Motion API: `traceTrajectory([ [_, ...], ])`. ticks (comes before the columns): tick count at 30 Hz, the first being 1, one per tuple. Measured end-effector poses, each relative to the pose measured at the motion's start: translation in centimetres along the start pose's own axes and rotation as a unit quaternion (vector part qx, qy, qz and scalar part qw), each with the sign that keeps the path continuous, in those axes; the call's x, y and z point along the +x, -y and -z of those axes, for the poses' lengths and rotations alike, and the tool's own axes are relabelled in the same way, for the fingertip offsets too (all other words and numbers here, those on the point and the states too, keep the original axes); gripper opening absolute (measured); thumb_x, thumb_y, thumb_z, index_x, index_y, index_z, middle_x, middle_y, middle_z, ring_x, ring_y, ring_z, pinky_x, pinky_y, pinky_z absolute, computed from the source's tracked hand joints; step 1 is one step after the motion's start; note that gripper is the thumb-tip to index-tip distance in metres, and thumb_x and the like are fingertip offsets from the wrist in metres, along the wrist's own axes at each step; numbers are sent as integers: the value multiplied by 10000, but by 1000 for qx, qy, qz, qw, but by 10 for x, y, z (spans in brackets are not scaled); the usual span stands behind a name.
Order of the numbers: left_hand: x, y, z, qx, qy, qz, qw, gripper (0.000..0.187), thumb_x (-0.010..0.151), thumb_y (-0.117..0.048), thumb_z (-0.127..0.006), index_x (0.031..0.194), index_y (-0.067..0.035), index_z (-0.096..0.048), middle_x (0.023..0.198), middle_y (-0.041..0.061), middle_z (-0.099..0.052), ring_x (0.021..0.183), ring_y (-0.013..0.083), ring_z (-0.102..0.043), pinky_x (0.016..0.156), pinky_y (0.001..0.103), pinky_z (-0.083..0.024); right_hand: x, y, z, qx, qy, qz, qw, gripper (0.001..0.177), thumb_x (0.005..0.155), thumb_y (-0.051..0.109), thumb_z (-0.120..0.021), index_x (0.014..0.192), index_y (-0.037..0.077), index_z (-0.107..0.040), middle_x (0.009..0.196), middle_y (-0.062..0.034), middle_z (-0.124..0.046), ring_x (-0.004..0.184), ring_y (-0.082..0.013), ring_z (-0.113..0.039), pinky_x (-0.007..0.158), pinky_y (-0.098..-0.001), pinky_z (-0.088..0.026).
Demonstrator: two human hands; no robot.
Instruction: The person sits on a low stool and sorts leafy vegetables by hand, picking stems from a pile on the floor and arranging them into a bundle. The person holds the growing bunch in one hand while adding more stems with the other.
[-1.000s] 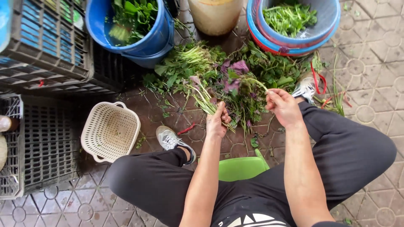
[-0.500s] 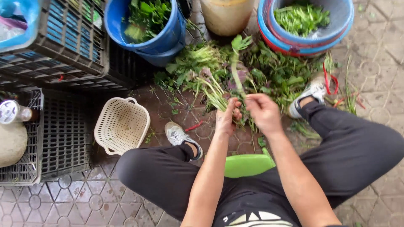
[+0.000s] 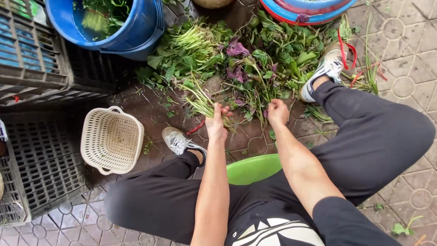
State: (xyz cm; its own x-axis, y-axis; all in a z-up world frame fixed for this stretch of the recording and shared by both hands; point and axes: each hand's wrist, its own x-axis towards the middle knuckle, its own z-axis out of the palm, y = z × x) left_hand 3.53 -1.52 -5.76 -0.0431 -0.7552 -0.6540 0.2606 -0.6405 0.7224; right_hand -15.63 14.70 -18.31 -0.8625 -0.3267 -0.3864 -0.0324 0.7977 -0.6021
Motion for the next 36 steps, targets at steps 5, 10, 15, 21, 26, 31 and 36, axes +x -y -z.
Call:
traceTrajectory([
  [5,-17,-23,-16,-25,-1,16,1000,223,1084,-299,-762,1045,-82,-727,718,89,-705,479,131,-590,405,276,-526,57,-3,-24,-87,5,87,992,217,907,405,-848,1086,284,-841,947,33,-650,1045,-279,-728,986,-441,-610],
  [10,-25,-29,-25,-37,23,3,999,206,993,-191,-877,1010,-50,-729,566,52,-484,395,113,-392,373,244,-361,48,67,39,75,47,-2,996,182,1016,527,-695,1100,365,-686,881,149,-794,1019,-118,-745,923,-341,-541],
  [15,-48,-28,-45,-40,58,17,997,237,938,-168,-937,997,-54,-738,564,53,-542,383,82,-422,346,249,-377,-2,125,94,375,121,59,917,141,1160,171,-609,1263,88,-561,878,-35,-673,611,-108,-651,571,-247,-576],
  [21,-59,-2,-57,2,85,2,996,361,920,-311,-963,908,-17,-755,593,90,-617,429,101,-535,388,262,-448,-100,167,96,232,128,200,943,170,1072,222,-730,1230,163,-756,900,-58,-779,782,-152,-755,712,-333,-609],
  [26,-51,-19,-34,38,50,-29,998,284,945,-314,-910,1010,-83,-759,751,67,-732,560,89,-628,491,237,-537,-136,161,59,169,199,216,941,238,1033,249,-764,1262,191,-782,1070,-110,-844,1034,-242,-788,916,-430,-629],
  [31,-7,-8,-7,23,3,2,1000,257,993,-316,-862,952,-85,-758,756,76,-720,552,100,-582,454,248,-508,-61,91,37,148,357,47,921,335,1094,362,-712,1212,68,-819,981,-157,-850,706,-189,-779,571,-307,-644],
  [36,-30,-40,-24,-98,29,31,994,306,1121,-344,-703,974,-76,-690,773,138,-724,694,280,-763,648,475,-695,35,-11,-28,-88,16,-20,996,362,883,512,-808,1196,332,-821,998,82,-776,1050,-254,-767,971,-466,-635],
])
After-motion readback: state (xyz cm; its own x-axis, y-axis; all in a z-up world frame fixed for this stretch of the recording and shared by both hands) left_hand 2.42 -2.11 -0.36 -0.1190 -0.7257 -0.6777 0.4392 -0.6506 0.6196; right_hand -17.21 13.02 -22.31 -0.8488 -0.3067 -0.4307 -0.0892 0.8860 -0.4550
